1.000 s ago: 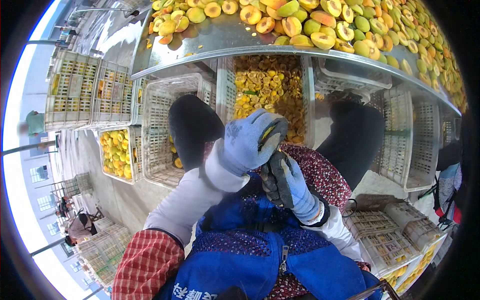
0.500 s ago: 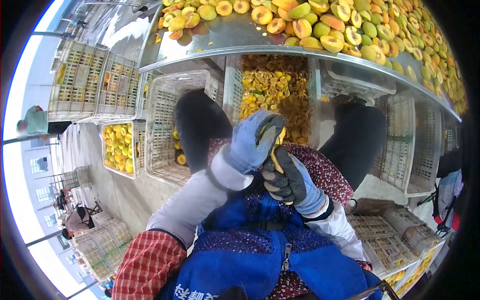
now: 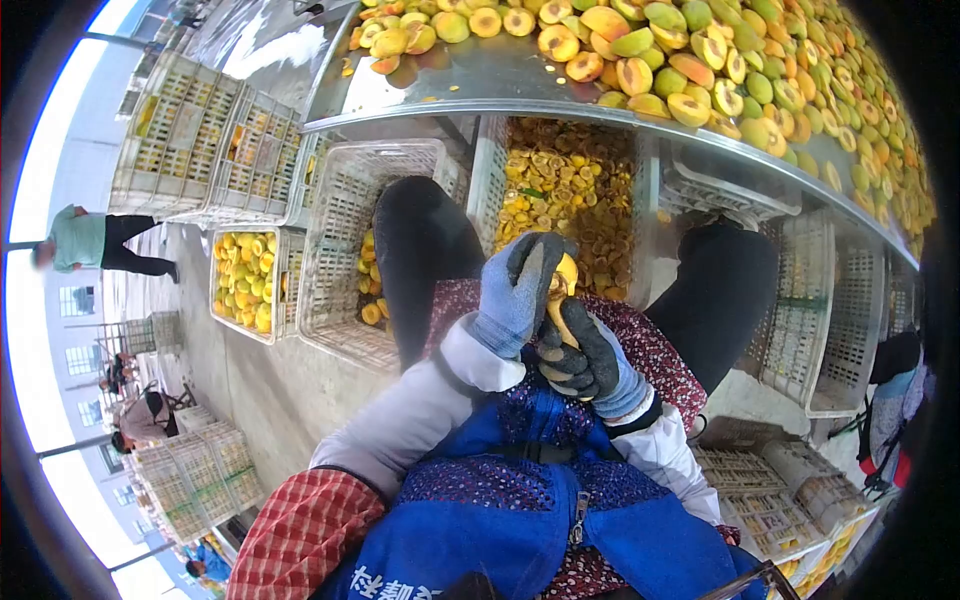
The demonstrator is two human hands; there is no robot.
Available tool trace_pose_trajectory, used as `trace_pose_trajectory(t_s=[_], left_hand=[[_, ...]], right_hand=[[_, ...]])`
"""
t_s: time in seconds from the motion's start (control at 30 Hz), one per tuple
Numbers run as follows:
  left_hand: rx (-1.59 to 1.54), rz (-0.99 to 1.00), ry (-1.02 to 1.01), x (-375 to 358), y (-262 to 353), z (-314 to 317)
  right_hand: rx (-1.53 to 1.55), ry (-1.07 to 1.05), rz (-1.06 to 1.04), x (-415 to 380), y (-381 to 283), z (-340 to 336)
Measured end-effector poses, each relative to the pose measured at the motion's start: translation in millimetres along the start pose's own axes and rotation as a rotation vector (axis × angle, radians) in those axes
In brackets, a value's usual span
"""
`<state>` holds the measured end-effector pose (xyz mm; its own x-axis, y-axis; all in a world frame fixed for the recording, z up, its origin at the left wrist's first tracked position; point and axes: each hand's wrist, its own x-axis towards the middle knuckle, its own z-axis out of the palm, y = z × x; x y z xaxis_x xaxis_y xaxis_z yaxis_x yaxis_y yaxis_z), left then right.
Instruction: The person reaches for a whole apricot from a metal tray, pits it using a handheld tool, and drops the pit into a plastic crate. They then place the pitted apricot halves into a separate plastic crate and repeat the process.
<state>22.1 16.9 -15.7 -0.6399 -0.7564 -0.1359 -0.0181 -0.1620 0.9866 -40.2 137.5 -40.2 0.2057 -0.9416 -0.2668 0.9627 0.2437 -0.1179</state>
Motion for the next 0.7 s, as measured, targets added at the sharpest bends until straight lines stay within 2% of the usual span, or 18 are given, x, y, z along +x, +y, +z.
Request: trace_pose_trajectory(t_s=[0.07,0.13,0.17,0.23,0.27,0.3,0.37,0.43,0.5,0.6,0.63,0.67,0.7], left_hand=[[0.02,-0.014,0.02,-0.3,1.6,-8.4],[0.328,0.342,-0.118,4.4,1.2,-19.5],[0.326,0.338,-0.114,5.2,1.8,-23.3],[0.163,0.18,-0.305,9.5,9.5,-24.0],[0.118,0.099,-0.302,10.0,4.0,-23.4],[0.119,0.104,-0.303,8.7,0.6,-20.4],[-0.084,-0.057,-0.123,3.9,-9.2,-9.9],[-0.093,-0.013,-0.083,4.1,-18.1,-6.1],[-0.126,-0.095,-0.037,3.5,-21.3,-6.8],[-0.122,-0.065,0.001,3.0,-21.3,-7.5],[-0.119,-0.062,0.004,3.9,-22.8,-10.0],[-0.152,-0.132,0.075,6.1,-27.7,-14.0],[-0.186,-0.201,0.145,10.2,-34.0,-18.6]], right_hand=[[0.015,-0.027,0.023,3.7,2.8,-2.4],[0.377,-0.225,0.173,6.3,7.2,-8.1],[0.378,-0.221,0.178,6.8,9.1,-8.7],[0.508,-0.35,0.197,9.0,8.9,-4.7],[0.535,-0.34,0.181,8.0,8.9,-4.4],[0.531,-0.344,0.18,8.8,8.5,-4.7],[0.521,-0.332,0.164,8.5,7.1,-8.5],[0.472,-0.294,0.15,7.2,5.8,-13.0],[0.428,-0.258,0.138,6.6,6.9,-14.2],[0.382,-0.15,0.138,7.1,5.6,-11.7],[0.267,-0.064,0.097,7.2,5.4,-7.1],[0.152,0.022,0.056,6.2,5.9,-1.9],[0.151,0.02,0.059,3.3,7.9,5.9]])
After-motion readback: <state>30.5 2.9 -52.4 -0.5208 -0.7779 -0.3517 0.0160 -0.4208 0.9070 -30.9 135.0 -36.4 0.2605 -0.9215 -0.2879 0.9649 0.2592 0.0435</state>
